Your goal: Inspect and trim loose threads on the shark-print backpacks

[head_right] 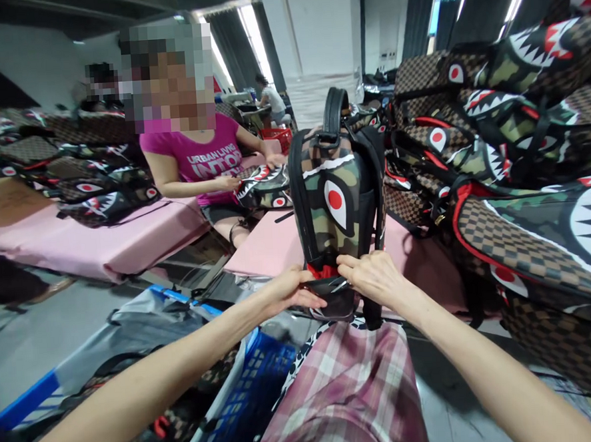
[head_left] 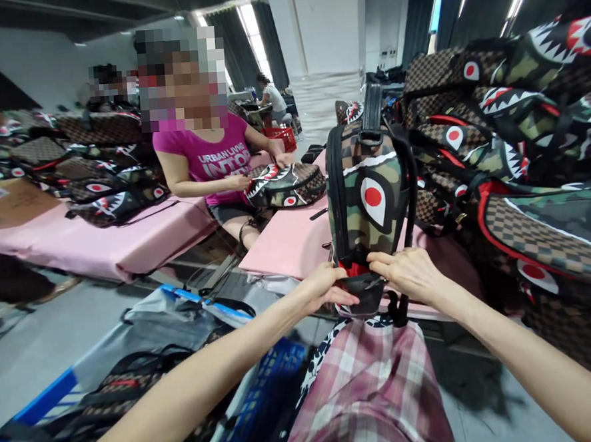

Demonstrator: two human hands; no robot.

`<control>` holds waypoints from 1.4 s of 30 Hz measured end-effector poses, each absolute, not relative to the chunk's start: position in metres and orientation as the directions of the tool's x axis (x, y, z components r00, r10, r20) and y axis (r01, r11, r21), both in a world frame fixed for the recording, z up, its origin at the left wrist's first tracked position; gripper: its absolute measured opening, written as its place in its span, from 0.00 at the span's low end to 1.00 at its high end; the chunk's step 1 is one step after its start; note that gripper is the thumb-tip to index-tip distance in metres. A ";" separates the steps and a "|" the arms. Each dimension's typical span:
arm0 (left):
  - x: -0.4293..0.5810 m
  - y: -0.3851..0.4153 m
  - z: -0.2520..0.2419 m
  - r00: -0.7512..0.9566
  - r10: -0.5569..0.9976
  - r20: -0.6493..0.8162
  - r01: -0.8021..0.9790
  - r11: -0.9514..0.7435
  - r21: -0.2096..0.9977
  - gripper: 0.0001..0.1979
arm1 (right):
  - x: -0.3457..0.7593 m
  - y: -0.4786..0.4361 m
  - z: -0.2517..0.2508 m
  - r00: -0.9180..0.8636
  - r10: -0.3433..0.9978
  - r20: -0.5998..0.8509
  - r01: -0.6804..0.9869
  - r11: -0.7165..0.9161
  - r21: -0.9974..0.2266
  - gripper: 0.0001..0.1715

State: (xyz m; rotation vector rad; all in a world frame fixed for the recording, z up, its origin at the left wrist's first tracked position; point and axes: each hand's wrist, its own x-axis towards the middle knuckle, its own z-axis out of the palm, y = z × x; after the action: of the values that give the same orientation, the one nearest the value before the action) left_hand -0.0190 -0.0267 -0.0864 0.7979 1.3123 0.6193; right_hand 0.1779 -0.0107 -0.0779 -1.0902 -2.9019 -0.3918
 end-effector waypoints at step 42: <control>-0.021 0.044 -0.060 -0.043 0.981 0.190 0.234 -0.175 0.956 0.11 | 0.201 0.012 -0.057 -0.626 0.555 0.547 0.536 0.816 -0.215 0.13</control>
State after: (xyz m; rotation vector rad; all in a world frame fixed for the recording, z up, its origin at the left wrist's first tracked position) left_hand -0.0212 0.0436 -0.0602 1.4898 1.3366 1.2774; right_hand 0.2012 0.0116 -0.0571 -0.7997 -2.3831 0.0407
